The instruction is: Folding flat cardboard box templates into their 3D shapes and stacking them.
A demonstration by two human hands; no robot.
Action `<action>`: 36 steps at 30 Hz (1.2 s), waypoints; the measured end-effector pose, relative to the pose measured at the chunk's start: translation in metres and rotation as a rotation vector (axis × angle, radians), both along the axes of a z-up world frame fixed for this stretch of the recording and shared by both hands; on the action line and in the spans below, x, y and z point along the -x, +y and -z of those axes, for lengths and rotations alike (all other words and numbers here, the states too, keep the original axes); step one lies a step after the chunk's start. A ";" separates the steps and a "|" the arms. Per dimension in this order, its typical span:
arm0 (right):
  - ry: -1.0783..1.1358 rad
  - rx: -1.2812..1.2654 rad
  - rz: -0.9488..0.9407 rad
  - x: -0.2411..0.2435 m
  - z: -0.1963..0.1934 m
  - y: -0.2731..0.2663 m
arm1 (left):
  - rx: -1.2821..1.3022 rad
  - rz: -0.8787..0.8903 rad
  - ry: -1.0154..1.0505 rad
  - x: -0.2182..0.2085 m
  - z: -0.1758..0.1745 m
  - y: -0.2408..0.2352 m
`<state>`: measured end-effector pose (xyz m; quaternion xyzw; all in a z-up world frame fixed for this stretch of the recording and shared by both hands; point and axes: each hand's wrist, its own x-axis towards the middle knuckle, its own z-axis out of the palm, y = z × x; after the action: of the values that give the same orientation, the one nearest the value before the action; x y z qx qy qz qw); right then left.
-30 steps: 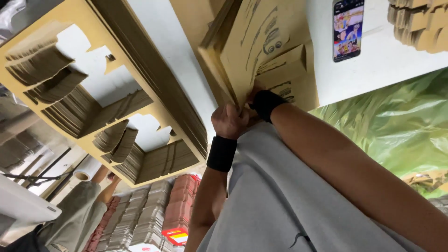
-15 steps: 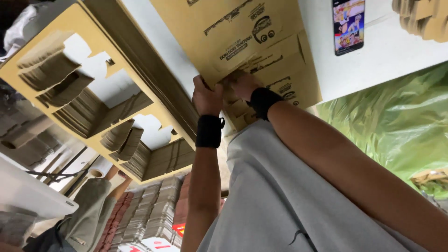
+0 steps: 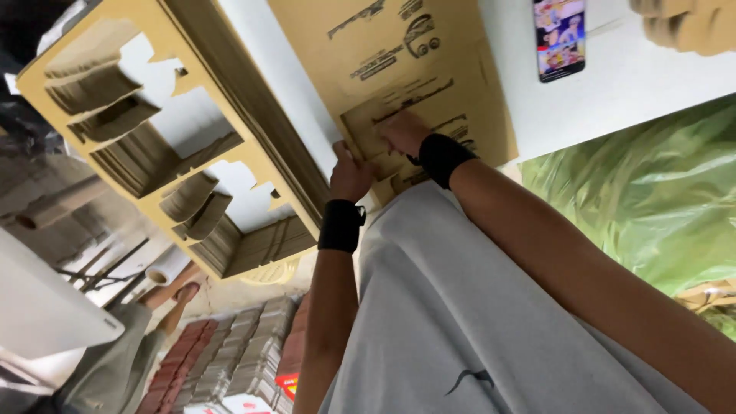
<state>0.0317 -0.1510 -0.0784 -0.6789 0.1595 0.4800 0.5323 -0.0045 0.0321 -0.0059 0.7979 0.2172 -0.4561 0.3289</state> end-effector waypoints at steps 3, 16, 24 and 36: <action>0.024 0.027 -0.056 0.033 0.034 -0.012 | 0.058 -0.077 0.007 0.005 0.007 0.009; 0.153 0.030 0.052 0.004 -0.064 0.001 | -0.142 0.262 0.027 -0.017 -0.026 -0.027; 0.082 0.065 -0.070 0.032 0.005 -0.003 | 0.005 -0.012 -0.046 0.026 0.042 0.015; -0.007 0.142 -0.278 0.010 -0.100 0.003 | -0.003 0.045 -0.059 0.002 0.029 0.023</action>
<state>0.0218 -0.1476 0.0214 -0.7320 0.0957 0.5340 0.4121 -0.0068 0.0554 -0.0353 0.8163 0.1900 -0.4392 0.3236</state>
